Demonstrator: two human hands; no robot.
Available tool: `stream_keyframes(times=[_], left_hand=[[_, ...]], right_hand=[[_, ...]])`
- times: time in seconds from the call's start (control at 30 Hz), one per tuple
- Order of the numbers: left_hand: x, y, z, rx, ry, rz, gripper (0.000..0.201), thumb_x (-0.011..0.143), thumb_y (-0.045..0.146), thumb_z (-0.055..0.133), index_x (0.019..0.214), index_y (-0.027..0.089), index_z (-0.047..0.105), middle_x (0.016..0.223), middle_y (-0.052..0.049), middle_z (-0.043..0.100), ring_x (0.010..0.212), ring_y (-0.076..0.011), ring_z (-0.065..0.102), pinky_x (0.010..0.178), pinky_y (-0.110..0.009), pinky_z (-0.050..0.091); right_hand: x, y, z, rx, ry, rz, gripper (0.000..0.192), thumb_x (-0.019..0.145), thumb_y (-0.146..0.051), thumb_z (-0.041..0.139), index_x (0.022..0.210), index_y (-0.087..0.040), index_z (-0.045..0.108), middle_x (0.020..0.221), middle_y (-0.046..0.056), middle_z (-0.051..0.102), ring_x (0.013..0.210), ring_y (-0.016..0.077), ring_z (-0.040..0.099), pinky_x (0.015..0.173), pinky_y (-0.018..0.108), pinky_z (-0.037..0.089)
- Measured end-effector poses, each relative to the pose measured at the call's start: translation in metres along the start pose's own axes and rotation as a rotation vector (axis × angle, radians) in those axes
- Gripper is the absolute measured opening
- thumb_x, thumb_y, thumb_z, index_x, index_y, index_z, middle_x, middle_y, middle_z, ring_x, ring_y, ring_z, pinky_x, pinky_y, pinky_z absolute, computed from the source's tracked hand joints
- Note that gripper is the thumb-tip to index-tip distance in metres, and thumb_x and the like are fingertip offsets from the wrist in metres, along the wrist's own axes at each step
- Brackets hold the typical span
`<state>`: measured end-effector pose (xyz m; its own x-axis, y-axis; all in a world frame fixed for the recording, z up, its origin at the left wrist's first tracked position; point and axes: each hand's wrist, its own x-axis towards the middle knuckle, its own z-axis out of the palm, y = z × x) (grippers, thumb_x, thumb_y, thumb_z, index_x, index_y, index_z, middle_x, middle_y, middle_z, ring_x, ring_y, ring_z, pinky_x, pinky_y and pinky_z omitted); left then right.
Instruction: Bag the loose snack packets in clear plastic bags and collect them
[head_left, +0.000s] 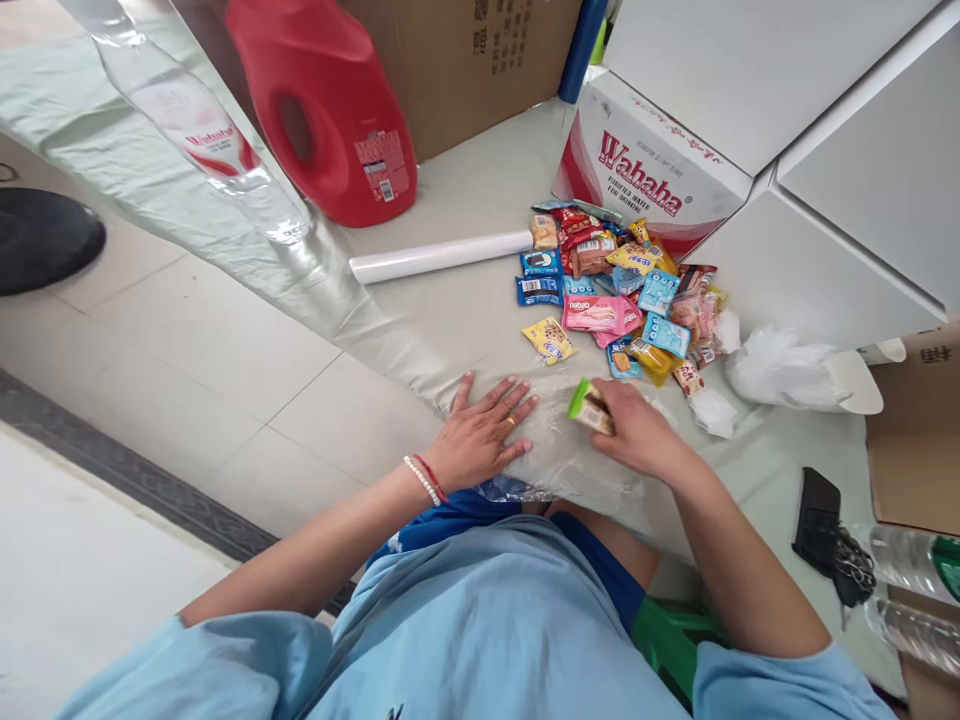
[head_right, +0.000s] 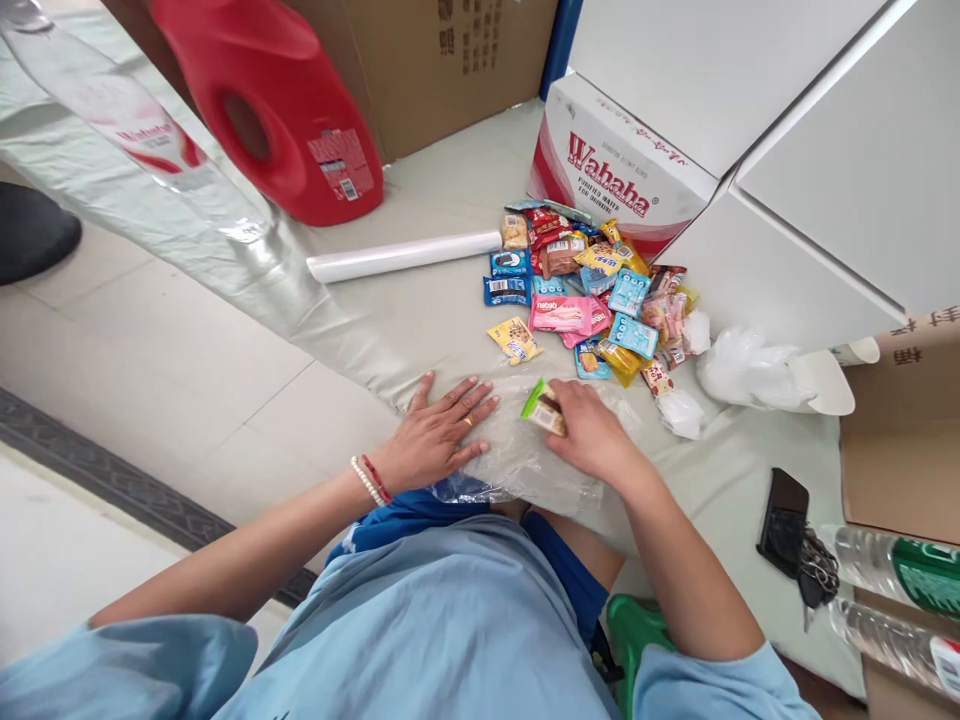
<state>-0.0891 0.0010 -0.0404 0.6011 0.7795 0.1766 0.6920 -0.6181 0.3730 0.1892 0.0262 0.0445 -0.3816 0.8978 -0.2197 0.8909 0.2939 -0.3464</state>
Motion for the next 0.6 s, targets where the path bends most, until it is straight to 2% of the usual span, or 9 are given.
stream_keyframes(times=[0.07, 0.13, 0.23, 0.3, 0.37, 0.4, 0.47, 0.53, 0.6], left_hand=[[-0.001, 0.0, -0.002, 0.007, -0.006, -0.024, 0.062, 0.105, 0.052, 0.042, 0.162, 0.03, 0.034, 0.167, -0.009, 0.039, 0.155, -0.0317, 0.035, 0.127, -0.067, -0.002], [-0.004, -0.004, -0.009, 0.011, -0.016, -0.01, 0.061, 0.105, 0.045, 0.044, 0.163, 0.028, 0.034, 0.169, -0.01, 0.034, 0.157, -0.0319, 0.032, 0.128, -0.066, 0.0], [-0.012, -0.015, -0.023, -0.037, -0.083, 0.149, 0.069, 0.096, 0.023, 0.047, 0.163, 0.03, 0.034, 0.169, -0.006, 0.034, 0.158, -0.0287, 0.029, 0.13, -0.062, 0.001], [-0.018, -0.024, -0.031, -0.09, -0.154, 0.248, 0.081, 0.084, 0.012, 0.049, 0.161, 0.033, 0.037, 0.168, -0.002, 0.037, 0.158, -0.0262, 0.031, 0.131, -0.06, 0.001], [-0.021, -0.03, -0.037, -0.123, -0.212, 0.279, 0.086, 0.076, 0.01, 0.052, 0.158, 0.033, 0.042, 0.168, -0.001, 0.037, 0.158, -0.0259, 0.03, 0.131, -0.059, 0.001], [-0.021, -0.033, -0.038, -0.13, -0.232, 0.279, 0.086, 0.075, 0.009, 0.053, 0.157, 0.033, 0.044, 0.168, -0.001, 0.037, 0.159, -0.0261, 0.028, 0.131, -0.06, 0.001], [-0.019, -0.036, -0.041, -0.143, -0.267, 0.284, 0.077, 0.079, 0.011, 0.054, 0.153, 0.033, 0.049, 0.166, -0.001, 0.041, 0.16, -0.0269, 0.025, 0.131, -0.062, 0.001], [-0.011, -0.038, -0.043, -0.18, -0.27, 0.291, 0.052, 0.089, 0.018, 0.054, 0.138, 0.034, 0.064, 0.157, -0.001, 0.054, 0.159, -0.0275, 0.028, 0.13, -0.062, 0.0], [0.003, -0.039, -0.046, -0.259, -0.237, 0.282, 0.029, 0.098, 0.028, 0.052, 0.116, 0.032, 0.075, 0.139, -0.001, 0.069, 0.155, -0.0263, 0.036, 0.131, -0.06, 0.004]], right_hand=[[0.0, -0.014, 0.016, -0.074, -0.052, 0.002, 0.067, 0.078, -0.019, 0.069, 0.143, -0.02, 0.053, 0.137, 0.016, 0.06, 0.123, 0.0355, 0.054, 0.104, 0.051, 0.047], [-0.006, -0.017, 0.023, -0.068, -0.03, 0.002, 0.072, 0.081, -0.025, 0.073, 0.149, -0.022, 0.048, 0.148, 0.017, 0.052, 0.133, 0.0382, 0.047, 0.109, 0.055, 0.045], [-0.035, -0.011, 0.021, 0.037, 0.135, -0.05, 0.078, 0.09, -0.041, 0.072, 0.158, -0.026, 0.036, 0.157, 0.016, 0.043, 0.144, 0.0377, 0.04, 0.115, 0.058, 0.04], [-0.063, -0.009, 0.024, 0.084, 0.234, -0.1, 0.08, 0.091, -0.048, 0.071, 0.159, -0.028, 0.033, 0.155, 0.016, 0.044, 0.144, 0.0365, 0.041, 0.117, 0.057, 0.04], [-0.09, -0.008, 0.036, 0.08, 0.283, -0.117, 0.082, 0.089, -0.052, 0.074, 0.157, -0.028, 0.036, 0.15, 0.016, 0.049, 0.14, 0.0373, 0.044, 0.116, 0.059, 0.041], [-0.1, -0.008, 0.045, 0.068, 0.306, -0.104, 0.076, 0.089, -0.05, 0.074, 0.153, -0.026, 0.041, 0.146, 0.016, 0.053, 0.137, 0.0375, 0.046, 0.114, 0.059, 0.042], [-0.115, -0.006, 0.061, 0.069, 0.36, -0.05, 0.046, 0.096, -0.039, 0.066, 0.139, -0.025, 0.056, 0.131, 0.015, 0.063, 0.127, 0.035, 0.054, 0.107, 0.058, 0.047], [-0.119, -0.003, 0.069, 0.137, 0.395, -0.004, 0.021, 0.101, -0.029, 0.055, 0.119, -0.026, 0.067, 0.113, 0.011, 0.07, 0.113, 0.0307, 0.06, 0.101, 0.053, 0.051], [-0.116, 0.003, 0.063, 0.256, 0.393, 0.035, 0.018, 0.103, -0.029, 0.052, 0.105, -0.026, 0.069, 0.101, 0.008, 0.072, 0.103, 0.0269, 0.063, 0.095, 0.046, 0.053]])
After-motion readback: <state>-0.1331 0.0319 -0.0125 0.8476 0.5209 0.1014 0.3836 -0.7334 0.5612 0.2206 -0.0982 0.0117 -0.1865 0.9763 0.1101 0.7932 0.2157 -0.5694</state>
